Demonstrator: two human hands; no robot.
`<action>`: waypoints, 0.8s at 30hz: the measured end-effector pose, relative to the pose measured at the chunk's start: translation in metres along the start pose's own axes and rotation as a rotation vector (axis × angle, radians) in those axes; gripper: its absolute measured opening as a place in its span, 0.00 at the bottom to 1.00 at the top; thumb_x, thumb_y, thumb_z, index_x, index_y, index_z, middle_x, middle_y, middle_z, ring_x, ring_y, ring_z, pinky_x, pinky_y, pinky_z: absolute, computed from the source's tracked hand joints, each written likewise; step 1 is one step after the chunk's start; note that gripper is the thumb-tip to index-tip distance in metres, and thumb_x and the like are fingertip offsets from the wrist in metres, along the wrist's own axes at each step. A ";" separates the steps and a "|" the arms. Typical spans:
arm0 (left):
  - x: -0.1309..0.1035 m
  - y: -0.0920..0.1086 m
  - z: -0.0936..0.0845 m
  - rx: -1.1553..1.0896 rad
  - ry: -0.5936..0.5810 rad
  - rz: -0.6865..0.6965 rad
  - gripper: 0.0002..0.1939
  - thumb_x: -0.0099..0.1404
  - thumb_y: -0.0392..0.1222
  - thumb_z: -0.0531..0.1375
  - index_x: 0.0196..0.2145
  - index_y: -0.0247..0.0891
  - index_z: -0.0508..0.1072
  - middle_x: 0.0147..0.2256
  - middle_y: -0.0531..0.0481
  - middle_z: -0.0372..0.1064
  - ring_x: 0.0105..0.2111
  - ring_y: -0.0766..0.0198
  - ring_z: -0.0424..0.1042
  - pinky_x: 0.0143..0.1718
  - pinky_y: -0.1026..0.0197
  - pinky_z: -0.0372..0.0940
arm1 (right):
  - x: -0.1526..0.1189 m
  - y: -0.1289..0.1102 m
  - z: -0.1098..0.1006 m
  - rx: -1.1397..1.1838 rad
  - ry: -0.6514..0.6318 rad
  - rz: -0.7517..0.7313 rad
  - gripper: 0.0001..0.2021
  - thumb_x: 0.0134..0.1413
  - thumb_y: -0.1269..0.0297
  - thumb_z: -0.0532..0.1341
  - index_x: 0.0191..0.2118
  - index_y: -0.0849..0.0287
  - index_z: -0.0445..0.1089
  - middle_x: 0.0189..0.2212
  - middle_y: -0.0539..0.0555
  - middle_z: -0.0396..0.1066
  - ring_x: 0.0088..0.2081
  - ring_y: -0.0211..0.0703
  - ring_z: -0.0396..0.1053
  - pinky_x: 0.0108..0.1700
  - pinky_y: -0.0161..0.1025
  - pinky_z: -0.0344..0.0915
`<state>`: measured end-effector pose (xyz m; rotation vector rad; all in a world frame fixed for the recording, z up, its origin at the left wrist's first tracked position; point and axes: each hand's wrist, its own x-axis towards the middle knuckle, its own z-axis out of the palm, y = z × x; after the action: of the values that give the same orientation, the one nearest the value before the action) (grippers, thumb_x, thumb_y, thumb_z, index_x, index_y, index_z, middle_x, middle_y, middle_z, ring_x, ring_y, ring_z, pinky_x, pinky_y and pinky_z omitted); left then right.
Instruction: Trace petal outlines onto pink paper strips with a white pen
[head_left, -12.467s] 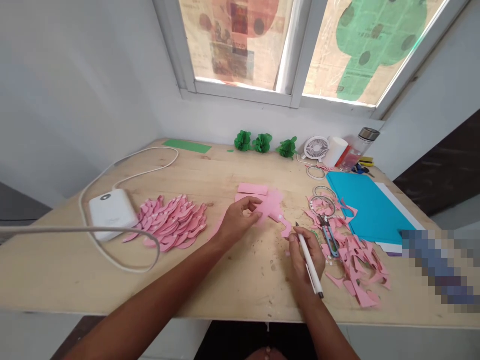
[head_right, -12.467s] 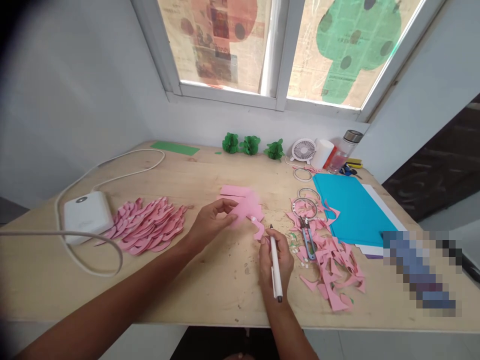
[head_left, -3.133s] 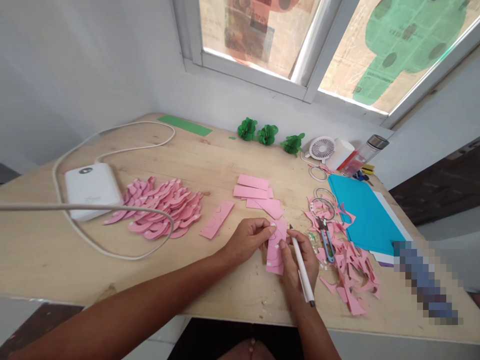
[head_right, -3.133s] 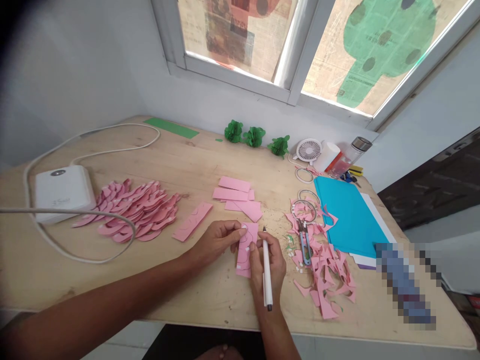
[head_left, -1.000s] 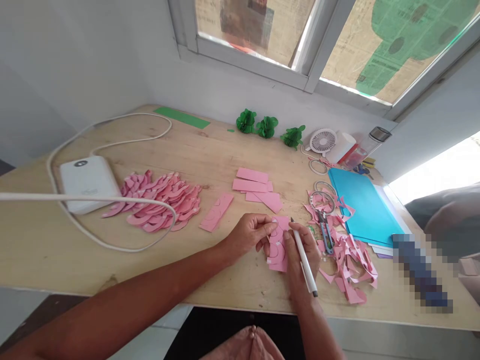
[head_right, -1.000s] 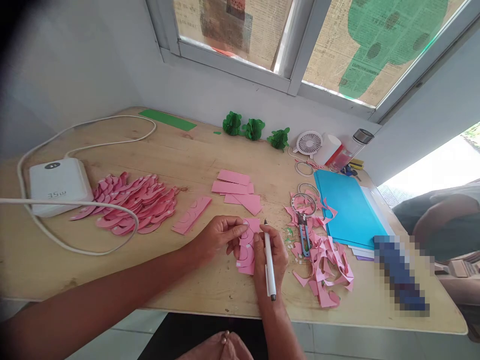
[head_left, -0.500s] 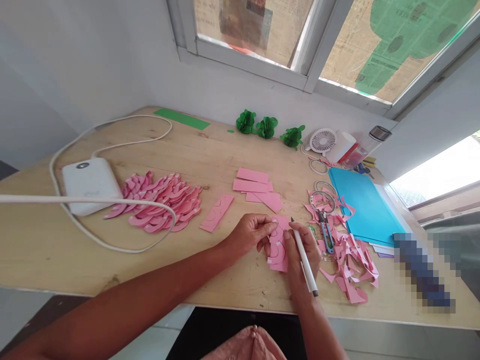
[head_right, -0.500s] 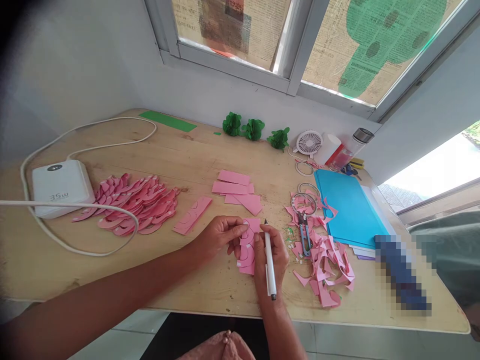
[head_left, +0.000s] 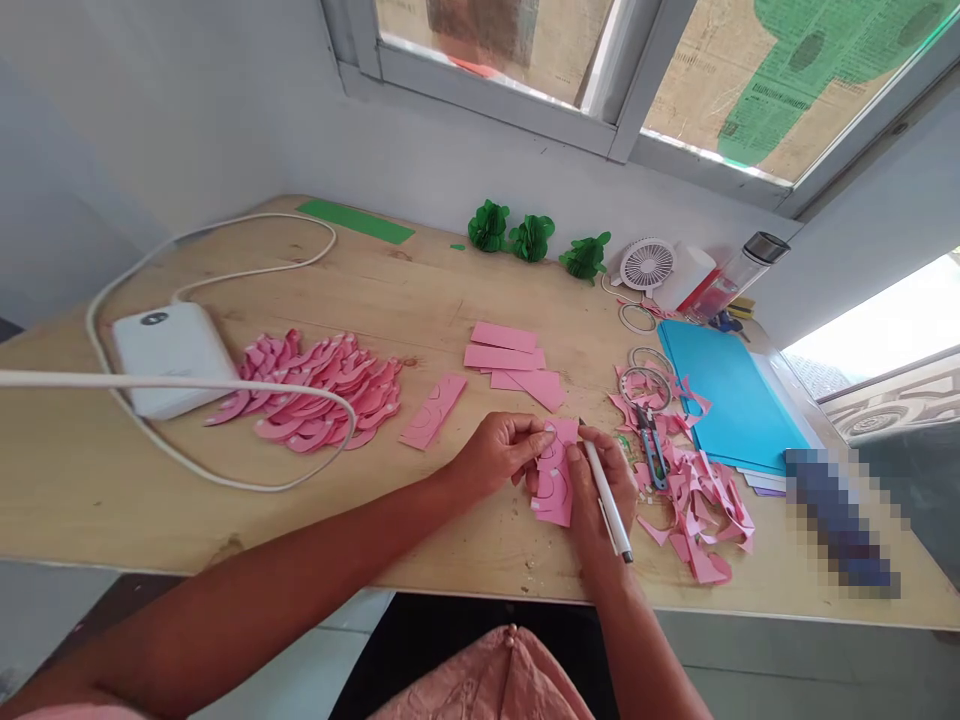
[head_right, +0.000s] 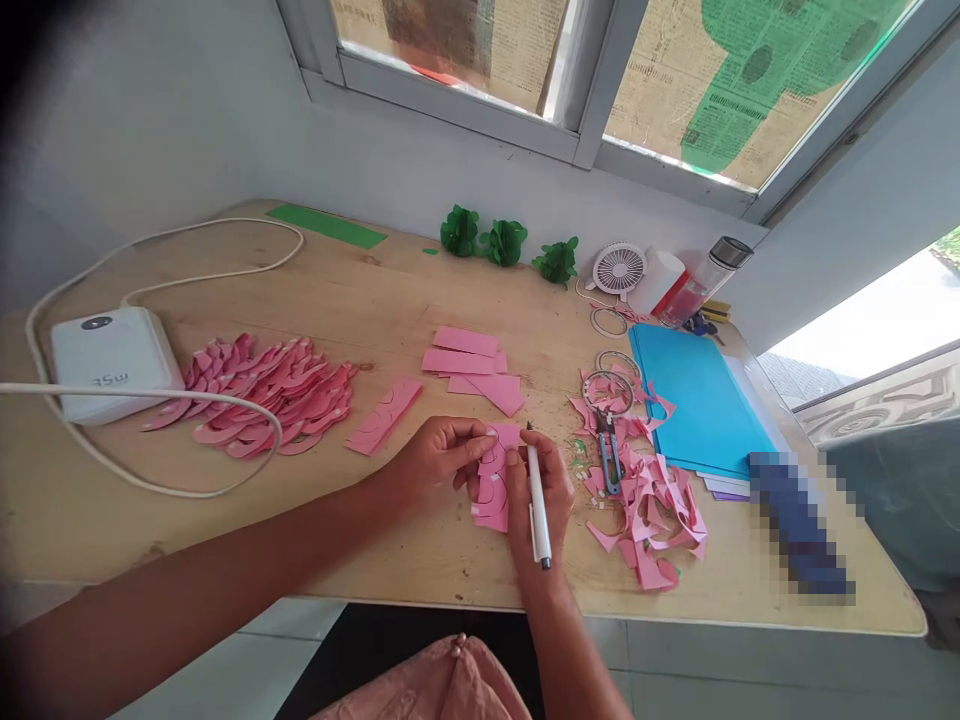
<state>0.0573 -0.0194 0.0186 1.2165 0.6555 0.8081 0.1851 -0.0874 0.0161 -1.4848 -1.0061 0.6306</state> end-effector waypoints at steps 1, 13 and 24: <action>0.000 0.000 0.000 0.009 -0.004 0.004 0.21 0.60 0.56 0.62 0.22 0.35 0.66 0.14 0.56 0.64 0.13 0.70 0.66 0.14 0.70 0.53 | 0.000 0.000 0.000 0.008 -0.007 0.002 0.16 0.52 0.56 0.63 0.45 0.57 0.70 0.27 0.48 0.67 0.27 0.37 0.64 0.32 0.35 0.63; -0.001 0.002 0.001 0.059 0.019 -0.008 0.20 0.61 0.55 0.61 0.23 0.35 0.68 0.14 0.56 0.64 0.14 0.71 0.65 0.15 0.70 0.53 | -0.002 -0.004 -0.001 -0.015 -0.041 0.002 0.14 0.51 0.58 0.64 0.44 0.56 0.69 0.27 0.46 0.67 0.24 0.34 0.62 0.27 0.31 0.60; -0.001 0.005 -0.001 0.054 -0.001 -0.044 0.20 0.59 0.56 0.62 0.24 0.35 0.68 0.16 0.55 0.66 0.15 0.70 0.67 0.15 0.70 0.53 | -0.001 0.001 -0.001 -0.041 -0.027 -0.042 0.15 0.52 0.58 0.64 0.44 0.57 0.69 0.28 0.48 0.68 0.25 0.35 0.64 0.29 0.33 0.62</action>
<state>0.0552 -0.0191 0.0231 1.2468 0.7048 0.7579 0.1856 -0.0888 0.0156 -1.4908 -1.0738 0.6042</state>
